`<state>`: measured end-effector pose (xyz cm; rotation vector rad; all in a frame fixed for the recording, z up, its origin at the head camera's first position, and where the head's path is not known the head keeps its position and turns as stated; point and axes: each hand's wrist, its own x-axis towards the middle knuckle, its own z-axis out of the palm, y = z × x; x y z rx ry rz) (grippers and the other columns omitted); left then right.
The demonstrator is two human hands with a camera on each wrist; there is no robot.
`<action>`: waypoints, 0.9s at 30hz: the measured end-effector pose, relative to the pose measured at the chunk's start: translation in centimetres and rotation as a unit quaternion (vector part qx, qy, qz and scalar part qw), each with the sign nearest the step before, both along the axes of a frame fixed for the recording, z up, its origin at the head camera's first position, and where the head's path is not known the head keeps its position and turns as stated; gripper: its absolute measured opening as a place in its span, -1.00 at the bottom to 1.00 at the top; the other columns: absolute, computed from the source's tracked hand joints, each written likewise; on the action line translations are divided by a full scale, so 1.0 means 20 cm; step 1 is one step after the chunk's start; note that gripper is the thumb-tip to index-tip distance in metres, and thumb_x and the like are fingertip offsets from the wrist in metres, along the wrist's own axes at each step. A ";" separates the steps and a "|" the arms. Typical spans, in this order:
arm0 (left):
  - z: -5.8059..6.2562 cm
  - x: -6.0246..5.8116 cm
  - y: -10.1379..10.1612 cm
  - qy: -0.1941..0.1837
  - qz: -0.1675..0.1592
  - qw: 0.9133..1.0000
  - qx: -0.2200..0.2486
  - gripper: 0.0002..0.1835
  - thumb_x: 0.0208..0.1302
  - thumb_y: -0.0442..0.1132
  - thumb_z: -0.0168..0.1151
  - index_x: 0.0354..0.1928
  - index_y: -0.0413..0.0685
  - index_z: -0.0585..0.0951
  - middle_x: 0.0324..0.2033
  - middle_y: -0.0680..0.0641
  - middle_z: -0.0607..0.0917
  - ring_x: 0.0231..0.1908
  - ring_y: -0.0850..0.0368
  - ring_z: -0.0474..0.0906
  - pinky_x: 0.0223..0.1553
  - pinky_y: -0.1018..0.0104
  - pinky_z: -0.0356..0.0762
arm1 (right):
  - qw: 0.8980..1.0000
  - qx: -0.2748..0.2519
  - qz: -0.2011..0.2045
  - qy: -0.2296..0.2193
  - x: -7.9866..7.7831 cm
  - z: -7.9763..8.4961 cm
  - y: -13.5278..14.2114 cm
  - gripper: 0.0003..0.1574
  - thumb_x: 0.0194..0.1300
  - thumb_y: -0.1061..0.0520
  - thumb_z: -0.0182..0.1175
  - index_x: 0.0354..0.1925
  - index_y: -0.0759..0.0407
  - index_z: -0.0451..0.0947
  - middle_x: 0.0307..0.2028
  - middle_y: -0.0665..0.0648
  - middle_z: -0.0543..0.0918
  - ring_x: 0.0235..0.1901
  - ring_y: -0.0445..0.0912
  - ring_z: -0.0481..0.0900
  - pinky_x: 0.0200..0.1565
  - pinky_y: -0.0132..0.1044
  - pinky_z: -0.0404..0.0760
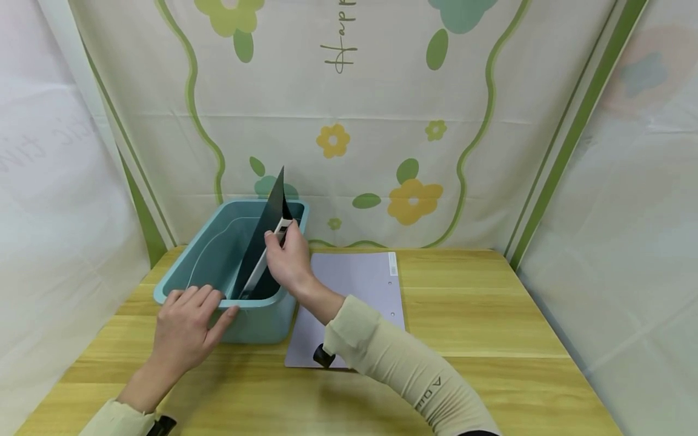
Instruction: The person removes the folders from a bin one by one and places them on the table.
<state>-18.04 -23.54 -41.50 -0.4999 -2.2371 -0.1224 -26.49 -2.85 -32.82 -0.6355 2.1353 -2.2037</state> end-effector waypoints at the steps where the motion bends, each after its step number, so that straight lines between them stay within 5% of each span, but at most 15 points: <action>1: 0.00 0.00 0.00 0.000 0.000 1.000 0.001 -0.37 0.55 0.30 -0.20 -0.40 -0.09 0.50 -0.54 -0.02 0.44 -0.49 -0.03 0.41 -0.28 -0.01 0.41 | 1.000 -0.006 0.000 0.001 -0.01 0.00 0.00 -0.71 0.62 0.12 -0.03 0.16 0.26 0.29 -0.09 0.17 0.41 -0.08 0.08 0.52 -0.04 0.07 0.67; 7: 0.00 -0.01 0.00 0.002 0.000 1.000 0.001 -0.36 0.55 0.30 -0.20 -0.41 -0.09 0.49 -0.54 -0.03 0.44 -0.49 -0.04 0.40 -0.28 -0.02 0.41 | 0.999 -0.045 -0.005 -0.005 -0.05 0.02 0.03 -0.63 0.63 0.16 -0.05 0.28 0.26 0.23 0.05 0.35 0.45 0.04 0.22 0.55 -0.02 0.06 0.69; 12: -0.01 -0.01 0.00 0.011 -0.001 1.000 0.004 -0.37 0.55 0.29 -0.19 -0.43 -0.09 0.49 -0.56 -0.02 0.44 -0.50 -0.03 0.40 -0.30 -0.01 0.41 | 0.998 -0.056 -0.019 -0.010 -0.08 0.01 0.05 -0.65 0.62 0.18 -0.03 0.26 0.24 0.26 0.03 0.45 0.52 -0.12 0.20 0.61 -0.12 -0.01 0.72; 21: 0.00 -0.01 0.00 -0.005 0.002 1.000 0.005 -0.38 0.55 0.30 -0.18 -0.39 -0.07 0.52 -0.54 -0.01 0.45 -0.47 -0.02 0.41 -0.26 -0.01 0.41 | 0.997 -0.074 -0.025 -0.003 -0.09 0.01 0.08 -0.72 0.60 0.21 0.00 0.19 0.24 0.31 -0.16 0.33 0.51 -0.31 0.03 0.50 -0.23 -0.15 0.65; 27: 0.00 -0.01 0.00 0.000 0.000 1.000 0.005 -0.37 0.55 0.30 -0.19 -0.41 -0.08 0.50 -0.55 -0.01 0.44 -0.48 -0.02 0.41 -0.28 0.00 0.41 | 0.996 -0.091 -0.017 0.014 -0.08 0.02 0.09 -0.74 0.59 0.22 0.00 0.17 0.24 0.31 -0.22 0.25 0.46 -0.34 0.01 0.46 -0.22 -0.07 0.62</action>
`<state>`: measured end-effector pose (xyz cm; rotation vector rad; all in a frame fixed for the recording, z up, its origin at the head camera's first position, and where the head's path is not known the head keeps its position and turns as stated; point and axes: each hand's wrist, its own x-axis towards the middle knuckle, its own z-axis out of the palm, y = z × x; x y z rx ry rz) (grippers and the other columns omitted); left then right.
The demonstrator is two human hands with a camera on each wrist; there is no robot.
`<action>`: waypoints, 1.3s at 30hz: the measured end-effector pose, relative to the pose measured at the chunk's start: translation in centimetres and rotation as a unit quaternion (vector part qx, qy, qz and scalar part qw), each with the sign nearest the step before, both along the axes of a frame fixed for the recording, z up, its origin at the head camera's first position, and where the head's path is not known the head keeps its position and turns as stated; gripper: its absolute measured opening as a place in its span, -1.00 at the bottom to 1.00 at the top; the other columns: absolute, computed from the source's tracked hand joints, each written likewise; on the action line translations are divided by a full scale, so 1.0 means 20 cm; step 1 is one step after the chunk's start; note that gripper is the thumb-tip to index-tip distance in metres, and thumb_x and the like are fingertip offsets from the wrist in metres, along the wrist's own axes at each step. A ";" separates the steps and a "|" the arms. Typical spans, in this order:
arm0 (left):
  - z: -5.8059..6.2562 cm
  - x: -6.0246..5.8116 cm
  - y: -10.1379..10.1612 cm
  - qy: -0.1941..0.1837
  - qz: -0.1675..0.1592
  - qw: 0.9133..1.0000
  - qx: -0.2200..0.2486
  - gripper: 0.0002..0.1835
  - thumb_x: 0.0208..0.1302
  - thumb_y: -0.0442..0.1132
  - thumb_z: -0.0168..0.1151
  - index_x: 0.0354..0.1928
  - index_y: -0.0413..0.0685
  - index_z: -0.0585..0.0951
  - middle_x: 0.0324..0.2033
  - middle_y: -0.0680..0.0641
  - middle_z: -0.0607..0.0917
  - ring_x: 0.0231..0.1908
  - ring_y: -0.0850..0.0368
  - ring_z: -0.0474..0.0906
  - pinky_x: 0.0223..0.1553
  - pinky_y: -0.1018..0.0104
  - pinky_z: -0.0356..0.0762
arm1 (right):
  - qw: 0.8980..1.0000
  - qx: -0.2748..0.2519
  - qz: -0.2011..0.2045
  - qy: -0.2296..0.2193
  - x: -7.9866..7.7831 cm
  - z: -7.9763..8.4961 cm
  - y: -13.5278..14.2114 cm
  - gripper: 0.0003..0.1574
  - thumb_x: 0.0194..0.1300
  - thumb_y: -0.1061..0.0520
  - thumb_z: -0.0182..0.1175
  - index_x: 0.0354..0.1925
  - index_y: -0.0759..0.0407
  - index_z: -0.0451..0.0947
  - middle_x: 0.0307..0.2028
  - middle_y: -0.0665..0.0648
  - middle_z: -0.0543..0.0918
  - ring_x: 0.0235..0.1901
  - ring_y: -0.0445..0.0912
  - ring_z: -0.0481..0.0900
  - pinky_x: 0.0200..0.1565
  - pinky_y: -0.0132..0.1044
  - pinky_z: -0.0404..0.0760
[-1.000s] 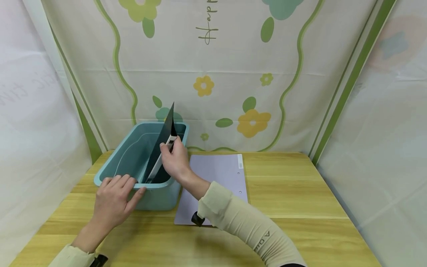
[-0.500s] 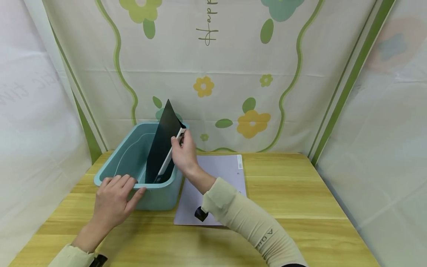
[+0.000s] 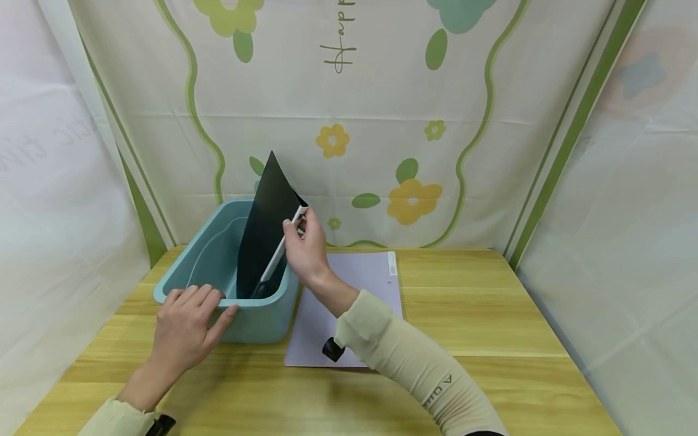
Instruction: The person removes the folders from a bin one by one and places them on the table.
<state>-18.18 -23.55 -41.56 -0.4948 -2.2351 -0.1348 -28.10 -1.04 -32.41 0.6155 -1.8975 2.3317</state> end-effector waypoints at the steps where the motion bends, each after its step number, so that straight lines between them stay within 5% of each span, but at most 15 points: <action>1: 0.00 0.00 0.00 0.002 -0.001 1.000 0.001 -0.37 0.55 0.30 -0.19 -0.41 -0.08 0.50 -0.55 -0.01 0.44 -0.48 -0.02 0.41 -0.28 -0.01 0.41 | 1.000 -0.003 0.001 0.002 0.00 0.00 0.01 -0.73 0.60 0.22 0.00 0.18 0.23 0.31 -0.19 0.26 0.48 -0.32 0.03 0.49 -0.20 -0.04 0.64; 7: 0.00 0.00 0.00 0.003 0.000 1.000 0.002 -0.37 0.55 0.30 -0.19 -0.42 -0.08 0.51 -0.55 -0.01 0.46 -0.48 -0.02 0.41 -0.28 0.00 0.41 | 1.000 -0.017 0.010 0.013 0.01 0.02 0.04 -0.60 0.60 0.23 -0.02 0.32 0.18 0.30 0.04 0.37 0.55 -0.09 0.14 0.63 -0.07 0.12 0.70; 16: 0.00 0.00 0.00 0.000 0.003 1.000 0.000 -0.36 0.55 0.31 -0.20 -0.41 -0.07 0.51 -0.54 -0.02 0.47 -0.47 -0.02 0.42 -0.27 -0.02 0.42 | 0.999 -0.035 0.010 0.016 -0.01 0.03 0.09 -0.56 0.59 0.25 0.01 0.35 0.16 0.29 0.11 0.33 0.54 0.04 0.17 0.62 -0.02 0.21 0.64; 39: 0.00 0.00 0.00 0.005 0.000 1.000 0.001 -0.38 0.55 0.29 -0.19 -0.43 -0.06 0.49 -0.54 -0.01 0.46 -0.48 -0.02 0.41 -0.28 -0.02 0.41 | 0.997 -0.073 0.026 0.014 -0.04 0.09 0.21 -0.53 0.58 0.22 0.06 0.37 0.06 0.34 0.15 0.26 0.61 -0.03 0.13 0.67 -0.01 0.24 0.64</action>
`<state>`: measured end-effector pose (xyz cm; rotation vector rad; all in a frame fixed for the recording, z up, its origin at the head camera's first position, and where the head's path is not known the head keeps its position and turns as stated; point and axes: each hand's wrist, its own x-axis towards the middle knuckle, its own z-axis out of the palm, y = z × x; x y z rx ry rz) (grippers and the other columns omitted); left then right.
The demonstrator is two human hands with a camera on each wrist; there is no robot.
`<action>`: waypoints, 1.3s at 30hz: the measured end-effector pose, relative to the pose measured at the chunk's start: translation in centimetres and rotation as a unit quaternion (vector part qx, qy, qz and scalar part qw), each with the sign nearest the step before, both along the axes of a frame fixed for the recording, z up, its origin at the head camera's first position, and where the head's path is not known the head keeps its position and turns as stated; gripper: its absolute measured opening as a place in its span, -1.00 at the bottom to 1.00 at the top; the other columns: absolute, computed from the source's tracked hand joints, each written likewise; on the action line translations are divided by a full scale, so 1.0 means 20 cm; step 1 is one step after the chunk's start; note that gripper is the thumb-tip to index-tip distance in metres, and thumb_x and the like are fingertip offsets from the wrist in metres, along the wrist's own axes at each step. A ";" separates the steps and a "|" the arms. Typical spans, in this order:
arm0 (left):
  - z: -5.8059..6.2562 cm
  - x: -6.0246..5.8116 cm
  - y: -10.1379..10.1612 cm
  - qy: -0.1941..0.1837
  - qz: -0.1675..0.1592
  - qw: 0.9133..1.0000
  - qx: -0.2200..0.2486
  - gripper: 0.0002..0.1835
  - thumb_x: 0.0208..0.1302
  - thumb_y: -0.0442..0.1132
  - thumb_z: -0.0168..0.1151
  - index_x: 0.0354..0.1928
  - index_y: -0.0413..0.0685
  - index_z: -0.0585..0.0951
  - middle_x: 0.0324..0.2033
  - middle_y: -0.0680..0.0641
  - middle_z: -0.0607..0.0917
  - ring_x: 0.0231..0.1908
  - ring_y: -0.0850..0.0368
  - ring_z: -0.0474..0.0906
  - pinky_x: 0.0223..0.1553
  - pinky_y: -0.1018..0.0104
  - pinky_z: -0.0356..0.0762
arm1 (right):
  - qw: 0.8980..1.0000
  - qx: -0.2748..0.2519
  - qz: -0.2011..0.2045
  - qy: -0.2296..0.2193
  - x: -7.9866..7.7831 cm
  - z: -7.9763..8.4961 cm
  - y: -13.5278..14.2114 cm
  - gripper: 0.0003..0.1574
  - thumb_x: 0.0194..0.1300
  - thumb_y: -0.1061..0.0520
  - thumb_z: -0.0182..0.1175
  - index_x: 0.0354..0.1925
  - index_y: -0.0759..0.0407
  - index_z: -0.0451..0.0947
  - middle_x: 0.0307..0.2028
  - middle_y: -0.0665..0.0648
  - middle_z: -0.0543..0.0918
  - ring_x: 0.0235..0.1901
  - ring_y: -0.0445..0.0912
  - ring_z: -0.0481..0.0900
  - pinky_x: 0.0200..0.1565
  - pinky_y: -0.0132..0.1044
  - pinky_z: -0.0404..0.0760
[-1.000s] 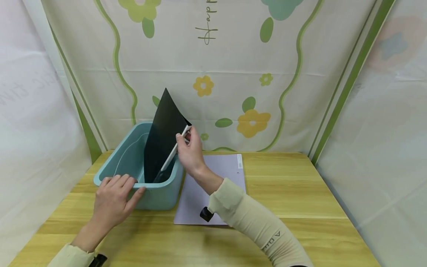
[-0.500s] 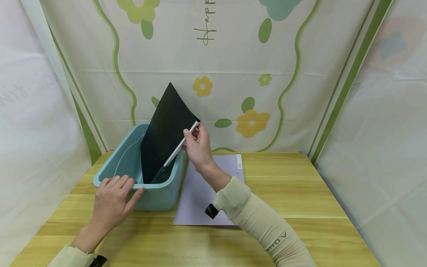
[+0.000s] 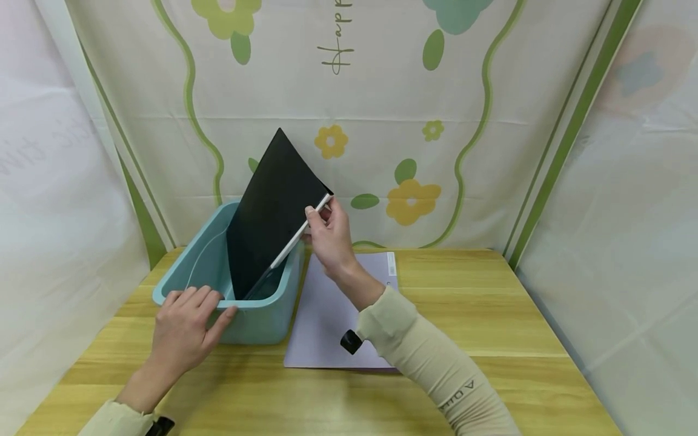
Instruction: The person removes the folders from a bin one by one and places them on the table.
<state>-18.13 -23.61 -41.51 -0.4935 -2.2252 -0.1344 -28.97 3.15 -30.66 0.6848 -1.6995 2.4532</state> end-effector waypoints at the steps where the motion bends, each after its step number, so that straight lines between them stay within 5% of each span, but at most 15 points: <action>1: 0.00 0.00 0.00 -0.001 0.001 1.000 0.000 -0.38 0.55 0.30 -0.19 -0.43 -0.07 0.49 -0.54 -0.02 0.46 -0.48 -0.02 0.41 -0.27 -0.02 0.41 | 1.000 0.001 0.000 0.002 0.00 0.00 0.00 -0.53 0.58 0.22 0.06 0.38 0.06 0.34 0.16 0.25 0.61 -0.02 0.13 0.67 -0.01 0.24 0.65; 12: 0.00 0.00 0.00 -0.004 0.003 1.000 -0.005 -0.37 0.55 0.31 -0.19 -0.43 -0.07 0.48 -0.55 -0.01 0.44 -0.48 -0.03 0.41 -0.27 -0.01 0.41 | 1.000 -0.011 0.001 -0.008 -0.01 0.02 0.04 -0.49 0.58 0.23 0.04 0.41 0.03 0.32 0.21 0.25 0.59 0.07 0.17 0.69 -0.04 0.12 0.69; 39: -0.01 -0.02 0.01 0.018 -0.009 1.000 -0.001 -0.40 0.55 0.27 -0.15 -0.43 -0.08 0.48 -0.55 -0.02 0.44 -0.49 -0.05 0.42 -0.28 -0.02 0.41 | 0.998 -0.061 0.009 -0.020 -0.07 0.08 0.20 -0.48 0.60 0.29 -0.04 0.44 0.09 0.31 0.26 0.30 0.54 0.11 0.26 0.66 -0.01 0.21 0.64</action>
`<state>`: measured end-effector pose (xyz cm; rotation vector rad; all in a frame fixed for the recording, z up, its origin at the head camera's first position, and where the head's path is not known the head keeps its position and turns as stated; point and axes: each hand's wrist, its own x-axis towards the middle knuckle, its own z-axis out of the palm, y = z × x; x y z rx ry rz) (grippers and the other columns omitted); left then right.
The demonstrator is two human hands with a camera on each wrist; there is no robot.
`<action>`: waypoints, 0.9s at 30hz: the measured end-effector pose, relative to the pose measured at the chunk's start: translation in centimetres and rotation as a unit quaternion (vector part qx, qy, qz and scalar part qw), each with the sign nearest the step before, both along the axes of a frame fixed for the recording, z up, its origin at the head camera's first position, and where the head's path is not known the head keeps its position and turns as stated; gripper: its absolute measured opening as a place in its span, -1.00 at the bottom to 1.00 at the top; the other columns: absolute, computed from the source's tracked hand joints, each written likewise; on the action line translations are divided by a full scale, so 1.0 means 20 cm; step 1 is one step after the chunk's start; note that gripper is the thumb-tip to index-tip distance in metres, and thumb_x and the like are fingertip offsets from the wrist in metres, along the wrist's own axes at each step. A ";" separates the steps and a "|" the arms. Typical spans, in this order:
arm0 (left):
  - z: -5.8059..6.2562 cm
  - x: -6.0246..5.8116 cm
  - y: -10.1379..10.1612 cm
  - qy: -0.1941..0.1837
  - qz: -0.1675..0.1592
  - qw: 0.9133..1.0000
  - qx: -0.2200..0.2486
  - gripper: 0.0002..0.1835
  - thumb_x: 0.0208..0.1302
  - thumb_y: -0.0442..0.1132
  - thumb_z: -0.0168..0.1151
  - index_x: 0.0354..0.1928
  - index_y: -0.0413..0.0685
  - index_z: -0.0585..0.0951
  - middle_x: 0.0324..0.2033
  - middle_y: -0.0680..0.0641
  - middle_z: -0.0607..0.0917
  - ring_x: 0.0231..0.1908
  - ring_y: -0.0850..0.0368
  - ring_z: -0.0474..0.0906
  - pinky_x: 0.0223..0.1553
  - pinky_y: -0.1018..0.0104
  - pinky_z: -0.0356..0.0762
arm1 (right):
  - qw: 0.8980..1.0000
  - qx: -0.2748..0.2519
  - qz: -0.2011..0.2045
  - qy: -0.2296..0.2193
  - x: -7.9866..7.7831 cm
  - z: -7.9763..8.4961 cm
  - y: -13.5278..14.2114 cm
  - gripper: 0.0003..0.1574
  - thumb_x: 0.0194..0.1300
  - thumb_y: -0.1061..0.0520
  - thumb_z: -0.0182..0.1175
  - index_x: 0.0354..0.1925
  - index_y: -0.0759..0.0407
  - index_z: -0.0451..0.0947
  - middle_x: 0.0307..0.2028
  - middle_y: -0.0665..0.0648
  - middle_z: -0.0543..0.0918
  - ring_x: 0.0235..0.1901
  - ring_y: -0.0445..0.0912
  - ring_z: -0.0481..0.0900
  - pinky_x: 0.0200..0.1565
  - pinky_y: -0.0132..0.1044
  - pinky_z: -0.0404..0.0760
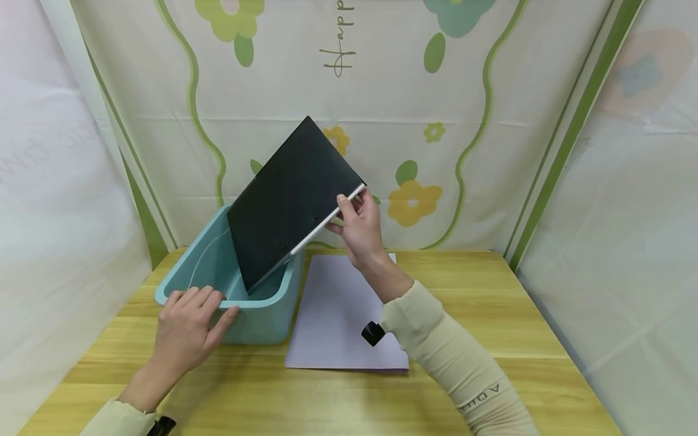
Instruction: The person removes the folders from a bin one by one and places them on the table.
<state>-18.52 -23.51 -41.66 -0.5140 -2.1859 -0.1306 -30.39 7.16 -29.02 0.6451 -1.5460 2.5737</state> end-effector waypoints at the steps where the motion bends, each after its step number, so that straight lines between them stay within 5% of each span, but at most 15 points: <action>1: 0.00 0.00 0.00 0.002 -0.001 1.000 0.000 -0.40 0.55 0.27 -0.14 -0.43 -0.08 0.48 -0.55 -0.02 0.43 -0.49 -0.04 0.42 -0.29 -0.02 0.41 | 1.000 -0.003 -0.001 -0.002 0.00 0.00 0.01 -0.48 0.60 0.29 -0.04 0.43 0.09 0.32 0.26 0.30 0.54 0.10 0.25 0.67 0.00 0.21 0.65; 27: 0.01 0.01 0.00 -0.020 0.009 1.000 -0.005 -0.37 0.54 0.31 -0.18 -0.40 -0.08 0.50 -0.53 -0.03 0.46 -0.46 -0.05 0.43 -0.25 -0.04 0.43 | 0.999 0.020 -0.046 -0.008 -0.03 -0.05 0.15 -0.51 0.63 0.25 -0.10 0.44 0.19 0.22 0.25 0.36 0.50 0.11 0.23 0.67 -0.04 0.10 0.69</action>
